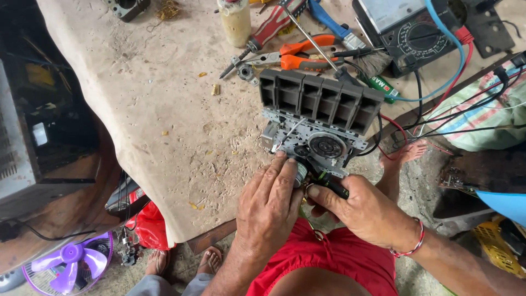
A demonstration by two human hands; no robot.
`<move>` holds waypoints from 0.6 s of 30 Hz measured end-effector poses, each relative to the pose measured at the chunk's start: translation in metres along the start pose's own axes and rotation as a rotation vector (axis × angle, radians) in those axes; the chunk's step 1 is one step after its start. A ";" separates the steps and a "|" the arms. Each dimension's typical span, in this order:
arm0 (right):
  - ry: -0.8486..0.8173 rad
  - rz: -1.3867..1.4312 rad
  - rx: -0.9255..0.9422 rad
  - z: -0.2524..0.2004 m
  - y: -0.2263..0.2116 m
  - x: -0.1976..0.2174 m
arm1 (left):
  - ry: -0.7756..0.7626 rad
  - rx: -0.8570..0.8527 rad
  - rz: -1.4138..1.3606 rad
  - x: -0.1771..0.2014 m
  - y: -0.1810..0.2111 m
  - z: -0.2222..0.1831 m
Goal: Adjusting and disassembling the gear mechanism of a cassette player using hand tools on a repair bench.
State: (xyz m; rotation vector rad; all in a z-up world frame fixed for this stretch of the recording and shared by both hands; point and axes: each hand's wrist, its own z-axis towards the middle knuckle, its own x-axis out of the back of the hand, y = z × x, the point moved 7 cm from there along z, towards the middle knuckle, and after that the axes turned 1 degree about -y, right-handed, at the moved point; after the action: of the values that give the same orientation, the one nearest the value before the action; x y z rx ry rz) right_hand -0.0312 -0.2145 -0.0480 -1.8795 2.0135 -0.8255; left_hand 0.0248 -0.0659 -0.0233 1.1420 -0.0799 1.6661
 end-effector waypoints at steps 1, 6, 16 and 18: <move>-0.059 0.006 0.049 0.003 0.003 -0.003 | -0.012 -0.010 -0.017 0.001 0.001 0.001; -0.071 -0.295 0.300 0.019 0.006 0.001 | 0.027 -0.004 0.029 0.001 0.000 0.002; -0.250 0.088 0.229 0.038 0.041 -0.001 | -0.018 0.024 -0.042 -0.001 -0.003 0.000; -0.338 0.276 0.143 0.040 0.057 -0.003 | -0.014 0.028 -0.055 0.001 -0.002 0.000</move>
State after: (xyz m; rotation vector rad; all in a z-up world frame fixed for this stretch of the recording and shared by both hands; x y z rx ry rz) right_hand -0.0556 -0.2205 -0.1124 -1.5017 1.8885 -0.5220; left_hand 0.0266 -0.0645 -0.0236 1.1673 -0.0340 1.6152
